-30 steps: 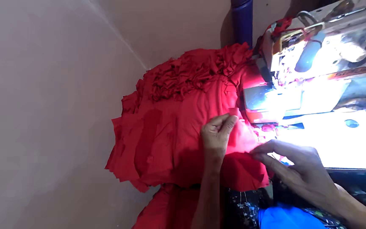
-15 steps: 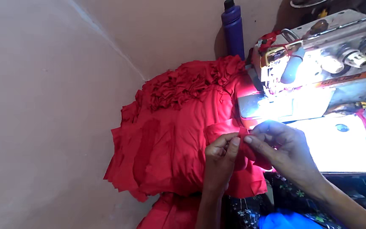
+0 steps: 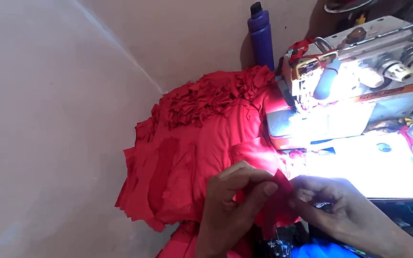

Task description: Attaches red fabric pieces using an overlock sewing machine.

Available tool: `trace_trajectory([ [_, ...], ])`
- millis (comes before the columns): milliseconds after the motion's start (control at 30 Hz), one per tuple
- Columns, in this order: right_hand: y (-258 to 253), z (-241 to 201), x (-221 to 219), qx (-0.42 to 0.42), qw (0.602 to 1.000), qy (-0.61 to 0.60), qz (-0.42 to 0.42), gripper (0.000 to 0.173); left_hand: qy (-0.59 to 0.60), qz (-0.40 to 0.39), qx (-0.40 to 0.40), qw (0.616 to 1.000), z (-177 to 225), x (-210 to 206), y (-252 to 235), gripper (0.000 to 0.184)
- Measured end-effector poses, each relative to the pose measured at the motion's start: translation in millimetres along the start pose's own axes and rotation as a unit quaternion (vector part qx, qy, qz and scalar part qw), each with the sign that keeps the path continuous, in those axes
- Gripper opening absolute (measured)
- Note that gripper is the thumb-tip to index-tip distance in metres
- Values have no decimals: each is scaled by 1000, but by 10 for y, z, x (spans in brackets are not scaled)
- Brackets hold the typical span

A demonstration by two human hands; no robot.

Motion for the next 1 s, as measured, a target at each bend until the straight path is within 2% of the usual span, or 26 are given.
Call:
trace_trajectory([
  [167,91,68,67,-11,999,14,40,13,5,26,-12,1000,-57,-27,-102,19],
  [233,114,125,135,-14,995,49,81,14,-12,30,-21,999,-138,-68,-202,17],
  [333,123,292,338,-19,980,127,152,20,-17,53,-29,998,-381,-200,-432,9],
  [400,112,484,475,-48,972,113,203,21,3,60,-15,998,-680,-362,-605,6],
  [500,103,846,603,-157,949,41,270,14,-9,68,42,997,-1183,-675,-782,12],
  [600,126,1120,682,-212,936,56,277,17,-141,27,137,980,-1509,-938,-822,18],
  [667,150,1155,694,-208,935,56,282,18,-220,23,138,965,-1499,-1022,-838,15],
  [767,237,1075,669,-187,935,110,279,21,-330,61,59,940,-1308,-1112,-804,9],
  [867,380,977,612,-134,938,107,302,21,-378,94,10,921,-1127,-1243,-572,10],
  [1000,549,865,610,-102,931,114,332,27,-397,82,25,914,-984,-1416,-347,14],
])
Point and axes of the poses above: each hand's wrist, its own y-axis away from the middle knuckle, its own x-axis out of the back of the hand, z = x × y, the point moved 7 cm from there along -y, towards the middle knuckle
